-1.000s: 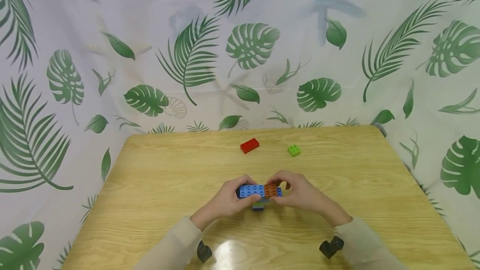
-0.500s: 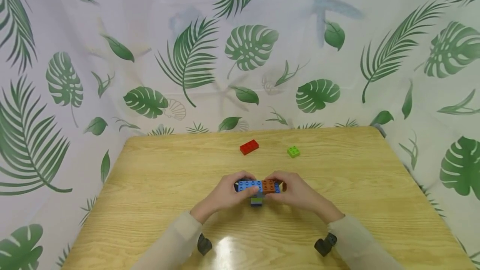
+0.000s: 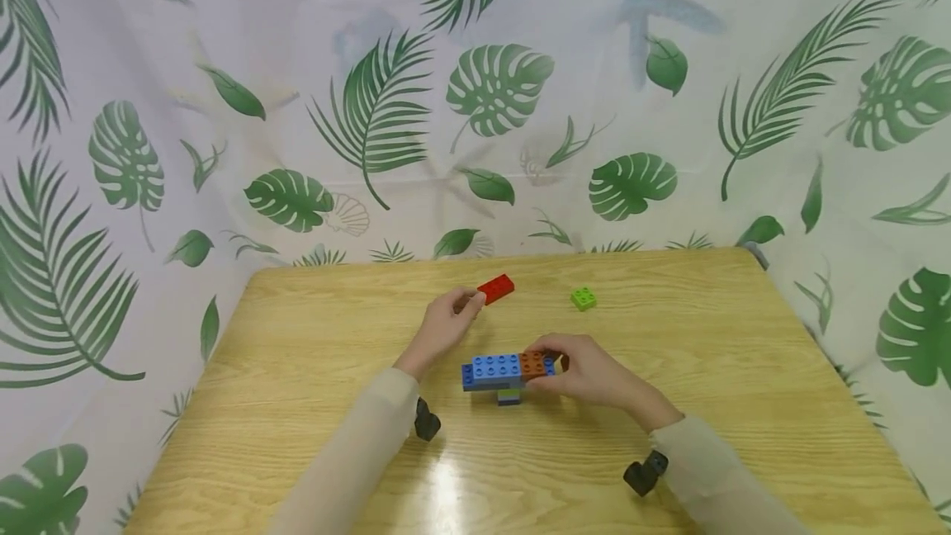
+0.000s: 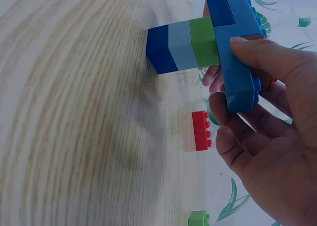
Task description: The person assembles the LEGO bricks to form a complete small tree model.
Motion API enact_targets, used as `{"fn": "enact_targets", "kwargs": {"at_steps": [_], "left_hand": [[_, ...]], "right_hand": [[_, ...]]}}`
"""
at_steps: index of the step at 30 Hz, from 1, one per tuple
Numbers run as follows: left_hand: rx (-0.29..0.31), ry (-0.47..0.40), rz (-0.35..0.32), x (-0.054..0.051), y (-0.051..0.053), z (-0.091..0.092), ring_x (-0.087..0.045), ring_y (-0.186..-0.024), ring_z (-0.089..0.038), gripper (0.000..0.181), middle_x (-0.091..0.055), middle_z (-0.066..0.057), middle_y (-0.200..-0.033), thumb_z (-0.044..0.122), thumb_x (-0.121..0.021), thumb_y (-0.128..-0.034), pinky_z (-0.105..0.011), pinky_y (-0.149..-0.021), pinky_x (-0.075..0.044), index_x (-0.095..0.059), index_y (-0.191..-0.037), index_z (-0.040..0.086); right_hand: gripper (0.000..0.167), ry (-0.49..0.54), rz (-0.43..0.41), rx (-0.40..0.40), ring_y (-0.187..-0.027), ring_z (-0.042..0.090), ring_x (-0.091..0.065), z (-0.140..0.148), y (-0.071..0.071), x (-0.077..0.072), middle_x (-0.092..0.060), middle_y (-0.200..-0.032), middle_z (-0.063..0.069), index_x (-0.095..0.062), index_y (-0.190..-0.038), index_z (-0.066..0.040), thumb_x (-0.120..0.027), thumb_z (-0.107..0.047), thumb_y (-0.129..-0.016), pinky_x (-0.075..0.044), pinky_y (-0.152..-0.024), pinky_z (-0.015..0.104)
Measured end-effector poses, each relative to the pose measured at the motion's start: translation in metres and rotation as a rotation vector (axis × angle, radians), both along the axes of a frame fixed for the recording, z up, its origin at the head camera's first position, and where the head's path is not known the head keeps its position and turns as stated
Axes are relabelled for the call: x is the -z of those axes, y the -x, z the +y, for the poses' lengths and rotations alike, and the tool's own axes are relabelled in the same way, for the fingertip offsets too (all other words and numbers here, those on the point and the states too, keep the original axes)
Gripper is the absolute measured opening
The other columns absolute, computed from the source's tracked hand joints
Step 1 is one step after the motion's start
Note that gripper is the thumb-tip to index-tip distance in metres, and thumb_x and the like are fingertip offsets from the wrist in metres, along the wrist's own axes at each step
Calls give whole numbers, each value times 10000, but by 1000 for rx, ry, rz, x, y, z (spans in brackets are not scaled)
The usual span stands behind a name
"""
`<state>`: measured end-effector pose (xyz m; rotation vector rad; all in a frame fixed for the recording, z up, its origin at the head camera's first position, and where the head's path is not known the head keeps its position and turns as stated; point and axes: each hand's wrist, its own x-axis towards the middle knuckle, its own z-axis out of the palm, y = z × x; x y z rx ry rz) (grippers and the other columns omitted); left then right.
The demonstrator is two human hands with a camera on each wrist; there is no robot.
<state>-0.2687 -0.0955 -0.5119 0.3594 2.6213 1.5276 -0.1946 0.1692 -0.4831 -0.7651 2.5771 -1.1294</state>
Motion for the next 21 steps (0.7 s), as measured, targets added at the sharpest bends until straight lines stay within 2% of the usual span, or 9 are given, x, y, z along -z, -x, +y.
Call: {"fn": "enact_targets", "kwargs": {"at_steps": [4,8,14,17,21], "left_hand": [[-32,32,21,5,15,10,-672,-1157,-328,469,-698,-178,-1272,334,-643,-1062,-482,-1004,-563,-618,-1413,24],[-66,49,26,13,27,18,-664,-1142,-332,497,-657,-223,-1318,232,-712,-1017,-467,-978,-575,-595,-1434,-13],[-101,72,15,20,36,23,-613,-1052,-282,543,-630,-227,-1296,172,-745,-981,-457,-1001,-547,-572,-1449,-43],[-109,102,15,21,38,25,-576,-1030,-265,544,-634,-219,-1274,164,-748,-979,-453,-1020,-530,-575,-1450,-45],[-113,121,-2,20,41,26,-545,-1014,-261,546,-617,-222,-1247,159,-760,-973,-429,-979,-523,-583,-1447,-46]], "right_hand": [[443,5,-6,1,-930,249,-588,2,1,-1,-717,-1099,-19,-719,-1271,-137,-845,-353,-905,-459,-745,242],[442,12,-15,0,-929,214,-580,3,1,0,-724,-1137,-8,-721,-1276,-147,-844,-356,-907,-466,-748,244],[439,7,-14,-3,-915,141,-562,2,2,1,-727,-1149,-16,-723,-1279,-160,-840,-368,-910,-475,-751,244],[431,9,-9,-8,-904,138,-563,2,2,0,-727,-1134,-12,-725,-1271,-149,-844,-347,-908,-479,-736,242],[430,5,-8,-11,-906,140,-565,2,3,-1,-723,-1127,-15,-725,-1267,-146,-847,-344,-906,-484,-736,241]]}}
